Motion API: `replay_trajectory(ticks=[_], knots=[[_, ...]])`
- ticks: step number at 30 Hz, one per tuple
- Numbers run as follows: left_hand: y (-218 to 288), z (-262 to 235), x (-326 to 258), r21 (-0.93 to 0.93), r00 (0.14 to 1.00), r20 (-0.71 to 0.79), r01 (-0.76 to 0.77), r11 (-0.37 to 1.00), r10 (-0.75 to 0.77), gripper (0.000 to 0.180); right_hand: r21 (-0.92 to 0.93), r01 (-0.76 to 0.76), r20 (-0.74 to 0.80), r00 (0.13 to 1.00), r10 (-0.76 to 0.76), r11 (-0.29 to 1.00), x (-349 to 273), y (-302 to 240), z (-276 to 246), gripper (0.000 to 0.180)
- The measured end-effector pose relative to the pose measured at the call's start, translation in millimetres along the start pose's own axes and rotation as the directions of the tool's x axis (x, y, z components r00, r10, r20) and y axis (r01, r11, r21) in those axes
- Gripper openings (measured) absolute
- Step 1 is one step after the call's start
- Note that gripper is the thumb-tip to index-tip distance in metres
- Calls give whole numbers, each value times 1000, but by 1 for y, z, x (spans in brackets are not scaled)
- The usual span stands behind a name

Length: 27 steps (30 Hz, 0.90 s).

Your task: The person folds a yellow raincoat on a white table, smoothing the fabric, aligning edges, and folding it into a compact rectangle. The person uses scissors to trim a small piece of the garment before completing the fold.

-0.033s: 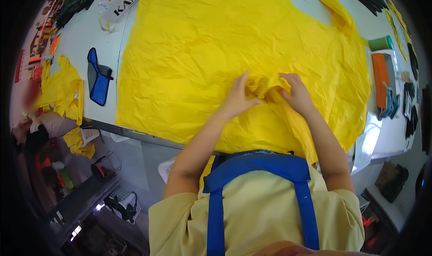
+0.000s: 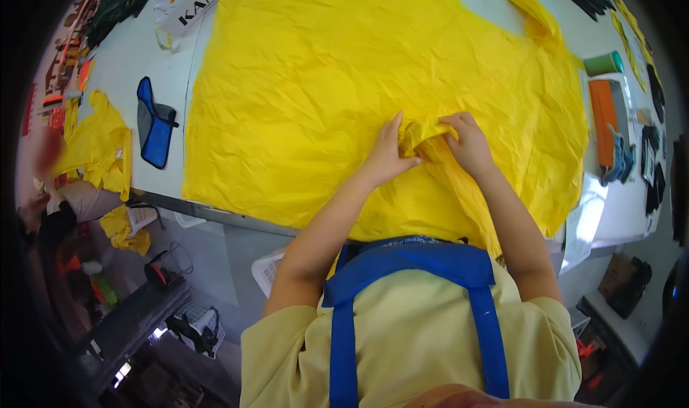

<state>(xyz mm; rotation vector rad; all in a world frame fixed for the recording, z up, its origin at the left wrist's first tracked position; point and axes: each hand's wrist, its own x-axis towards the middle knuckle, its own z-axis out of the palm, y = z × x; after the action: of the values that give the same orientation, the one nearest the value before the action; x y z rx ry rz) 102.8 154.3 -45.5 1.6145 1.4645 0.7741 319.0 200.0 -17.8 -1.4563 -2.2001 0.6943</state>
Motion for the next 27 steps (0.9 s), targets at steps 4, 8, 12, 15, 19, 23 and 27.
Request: replay_trajectory(ticks=[4, 8, 12, 15, 19, 23, 27], knots=[[33, -3, -13, -304, 995, 90, 61, 951, -35, 69, 503, -326, 22, 931, 365, 800, -10, -20, -14, 33], [67, -42, -28, -613, 978, 208, 143, 777, -16, 57, 856, -306, 60, 859, 509, 416, -37, -44, -39, 28], [88, -15, -36, -778, 969, -97, 68, 625, -226, 43, 950, -203, 22, 798, 603, 235, -69, -77, -69, 24], [106, 11, -75, -917, 887, 345, 389, 91, -308, 26, 977, -127, -10, 779, 628, 173, -85, -78, -66, 26], [116, 44, -90, -794, 811, 577, 532, -293, -92, 23, 946, -143, -1, 896, 443, 291, -119, -70, -68, 30], [131, 46, -81, -827, 861, 509, 488, -278, 0, 18, 645, -191, -45, 957, 286, 740, -171, -13, -112, 42], [174, 49, -77, -957, 955, 288, 291, 26, -66, 14, 377, -653, -676, 291, 677, 657, -241, 178, -136, 40]])
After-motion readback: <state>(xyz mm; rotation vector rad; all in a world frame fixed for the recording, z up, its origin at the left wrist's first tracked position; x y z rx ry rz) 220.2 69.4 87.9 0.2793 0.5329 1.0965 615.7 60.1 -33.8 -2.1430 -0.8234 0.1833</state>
